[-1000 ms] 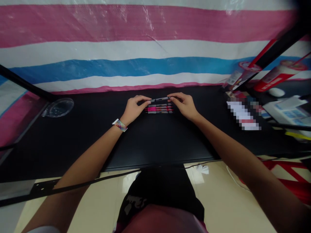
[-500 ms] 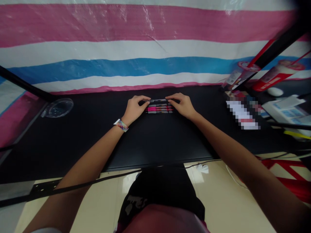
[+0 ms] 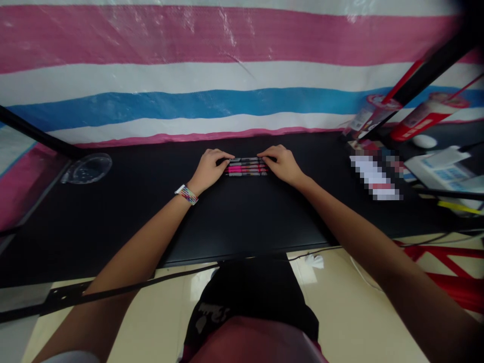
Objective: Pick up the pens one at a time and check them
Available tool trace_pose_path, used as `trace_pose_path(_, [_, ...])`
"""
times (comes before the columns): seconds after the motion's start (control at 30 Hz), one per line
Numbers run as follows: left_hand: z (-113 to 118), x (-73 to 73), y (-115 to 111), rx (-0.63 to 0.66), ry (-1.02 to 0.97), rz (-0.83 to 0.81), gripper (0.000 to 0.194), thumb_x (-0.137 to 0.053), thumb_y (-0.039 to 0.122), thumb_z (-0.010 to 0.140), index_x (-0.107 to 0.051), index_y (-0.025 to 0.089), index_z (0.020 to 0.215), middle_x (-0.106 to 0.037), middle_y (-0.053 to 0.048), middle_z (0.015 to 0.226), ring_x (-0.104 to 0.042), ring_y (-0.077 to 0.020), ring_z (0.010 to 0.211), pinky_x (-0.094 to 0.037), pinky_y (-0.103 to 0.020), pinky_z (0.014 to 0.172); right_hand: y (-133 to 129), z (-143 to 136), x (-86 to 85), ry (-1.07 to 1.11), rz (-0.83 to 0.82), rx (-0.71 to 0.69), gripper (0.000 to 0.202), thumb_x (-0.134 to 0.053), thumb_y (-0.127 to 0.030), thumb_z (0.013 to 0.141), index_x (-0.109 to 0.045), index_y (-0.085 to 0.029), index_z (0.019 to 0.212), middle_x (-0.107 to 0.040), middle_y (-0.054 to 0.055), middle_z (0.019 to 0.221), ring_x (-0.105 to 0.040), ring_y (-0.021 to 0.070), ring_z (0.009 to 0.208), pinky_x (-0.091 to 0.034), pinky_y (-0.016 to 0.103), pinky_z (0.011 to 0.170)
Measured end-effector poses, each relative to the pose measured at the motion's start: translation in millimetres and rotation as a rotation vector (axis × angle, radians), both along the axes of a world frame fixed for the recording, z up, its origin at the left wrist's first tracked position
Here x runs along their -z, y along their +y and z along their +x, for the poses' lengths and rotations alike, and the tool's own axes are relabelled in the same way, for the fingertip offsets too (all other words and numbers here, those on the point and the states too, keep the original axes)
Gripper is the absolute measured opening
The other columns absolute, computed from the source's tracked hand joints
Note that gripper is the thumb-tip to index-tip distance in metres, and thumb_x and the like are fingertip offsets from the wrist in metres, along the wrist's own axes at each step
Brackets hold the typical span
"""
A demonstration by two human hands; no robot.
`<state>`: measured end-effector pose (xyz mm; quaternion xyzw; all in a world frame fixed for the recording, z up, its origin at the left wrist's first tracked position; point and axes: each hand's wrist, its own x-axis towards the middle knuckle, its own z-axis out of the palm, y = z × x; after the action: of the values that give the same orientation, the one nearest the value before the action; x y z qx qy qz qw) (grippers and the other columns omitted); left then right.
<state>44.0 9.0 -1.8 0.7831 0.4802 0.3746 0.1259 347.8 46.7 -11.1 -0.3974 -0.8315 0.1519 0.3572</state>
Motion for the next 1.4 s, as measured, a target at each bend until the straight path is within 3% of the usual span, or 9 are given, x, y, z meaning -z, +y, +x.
trace_pose_path(0.33, [-1, 6.5, 4, -0.019, 0.009, 0.006, 0.028, -0.066, 0.019, 0.099, -0.090, 0.031, 0.110, -0.084, -0.006, 0.107, -0.070, -0.0285, 0.102, -0.054, -0.052, 0.103, -1, -3, 4.1, -0.018, 0.042, 0.037, 0.037, -0.059, -0.016, 0.096, -0.092, -0.025, 0.110, -0.083, 0.010, 0.106, -0.069, 0.0324, 0.099, -0.056, 0.055, 0.098])
trace_pose_path(0.57, [-1, 3.7, 1, -0.034, -0.035, -0.002, 0.025, -0.064, 0.028, 0.108, -0.086, 0.030, 0.120, -0.084, -0.007, 0.113, -0.072, -0.0287, 0.109, -0.056, -0.052, 0.106, -3, -4, 2.7, 0.067, -0.003, 0.083, 0.043, -0.053, -0.012, 0.095, -0.090, -0.022, 0.116, -0.085, 0.011, 0.114, -0.075, 0.0330, 0.107, -0.058, 0.056, 0.105])
trace_pose_path(0.73, [-1, 8.9, -2, -0.046, -0.288, -0.078, 0.035, -0.059, 0.047, 0.114, -0.076, 0.028, 0.136, -0.077, -0.011, 0.139, -0.072, -0.0272, 0.132, -0.055, -0.049, 0.119, -5, -10, 13.6, 0.346, -0.177, 0.200, 0.044, -0.053, -0.025, 0.102, -0.082, -0.024, 0.135, -0.080, 0.012, 0.141, -0.074, 0.0328, 0.133, -0.055, 0.056, 0.121])
trace_pose_path(0.83, [4, 17.8, -3, -0.051, -0.530, -0.140, 0.049, -0.054, 0.061, 0.114, -0.065, 0.031, 0.150, -0.067, -0.011, 0.161, -0.062, -0.0274, 0.153, -0.046, -0.048, 0.131, -13, -22, 20.7, 0.480, -0.289, 0.193, 0.051, -0.052, -0.027, 0.103, -0.073, -0.024, 0.149, -0.073, 0.011, 0.156, -0.064, 0.0327, 0.150, -0.049, 0.056, 0.130])
trace_pose_path(0.93, [11, 23.9, -5, -0.003, -0.748, -0.225, 0.057, -0.056, 0.072, 0.109, -0.062, 0.036, 0.153, -0.058, -0.007, 0.172, -0.048, -0.0290, 0.167, -0.037, -0.048, 0.138, -23, -35, 22.3, 0.603, -0.366, 0.118, 0.059, -0.057, -0.019, 0.094, -0.073, -0.028, 0.151, -0.068, 0.004, 0.165, -0.055, 0.0296, 0.161, -0.038, 0.054, 0.139])
trace_pose_path(1.13, [26, 18.9, -13, 0.107, -0.896, -0.317, 0.054, -0.065, 0.072, 0.104, -0.069, 0.036, 0.144, -0.060, -0.004, 0.169, -0.041, -0.0313, 0.170, -0.028, -0.051, 0.143, -30, -48, 18.0, 0.699, -0.451, 0.054, 0.063, -0.058, -0.013, 0.087, -0.078, -0.027, 0.145, -0.065, 0.000, 0.168, -0.038, 0.0255, 0.173, -0.023, 0.049, 0.145])
trace_pose_path(1.4, [37, 10.3, -28, 0.145, -0.868, -0.253, 0.045, -0.060, 0.065, 0.108, -0.076, 0.031, 0.132, -0.071, -0.006, 0.155, -0.053, -0.0298, 0.161, -0.032, -0.050, 0.142, -35, -42, 13.8, 0.677, -0.517, 0.049, 0.060, -0.059, -0.015, 0.089, -0.078, -0.023, 0.145, -0.058, 0.006, 0.174, -0.038, 0.0293, 0.173, -0.025, 0.053, 0.144])
